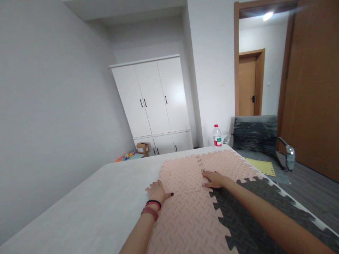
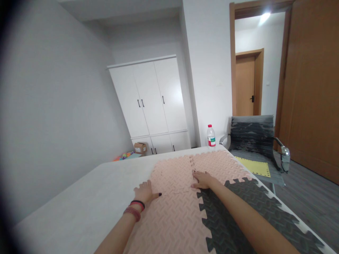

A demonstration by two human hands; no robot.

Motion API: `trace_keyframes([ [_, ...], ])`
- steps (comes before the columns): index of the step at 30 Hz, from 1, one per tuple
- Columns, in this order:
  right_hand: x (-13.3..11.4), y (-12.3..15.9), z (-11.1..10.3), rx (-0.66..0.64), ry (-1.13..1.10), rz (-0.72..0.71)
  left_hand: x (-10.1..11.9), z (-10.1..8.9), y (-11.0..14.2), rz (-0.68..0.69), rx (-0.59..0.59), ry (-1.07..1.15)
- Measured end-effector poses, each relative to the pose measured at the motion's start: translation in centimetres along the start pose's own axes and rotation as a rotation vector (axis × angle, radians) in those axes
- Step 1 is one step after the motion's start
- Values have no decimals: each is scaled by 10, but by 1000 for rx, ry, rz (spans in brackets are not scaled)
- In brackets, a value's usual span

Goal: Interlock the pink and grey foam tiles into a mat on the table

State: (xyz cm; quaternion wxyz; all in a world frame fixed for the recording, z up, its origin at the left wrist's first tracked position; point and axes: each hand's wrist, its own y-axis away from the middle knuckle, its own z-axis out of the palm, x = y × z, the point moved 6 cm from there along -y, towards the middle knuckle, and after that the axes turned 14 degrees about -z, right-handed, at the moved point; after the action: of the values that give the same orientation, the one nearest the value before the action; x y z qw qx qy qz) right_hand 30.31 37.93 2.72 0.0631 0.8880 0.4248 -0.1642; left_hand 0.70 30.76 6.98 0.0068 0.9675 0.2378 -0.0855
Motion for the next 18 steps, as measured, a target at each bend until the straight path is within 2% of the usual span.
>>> trace_keyframes([
  [5, 9, -3, -6, 24, 16, -29, -5, 5, 3, 6, -47, -15],
  [10, 29, -8, -10, 88, 60, 52, -9, 1, 3, 26, -62, -28],
  [18, 41, -15, -13, 141, 126, 35, 5, -13, -17, 19, -168, -93],
])
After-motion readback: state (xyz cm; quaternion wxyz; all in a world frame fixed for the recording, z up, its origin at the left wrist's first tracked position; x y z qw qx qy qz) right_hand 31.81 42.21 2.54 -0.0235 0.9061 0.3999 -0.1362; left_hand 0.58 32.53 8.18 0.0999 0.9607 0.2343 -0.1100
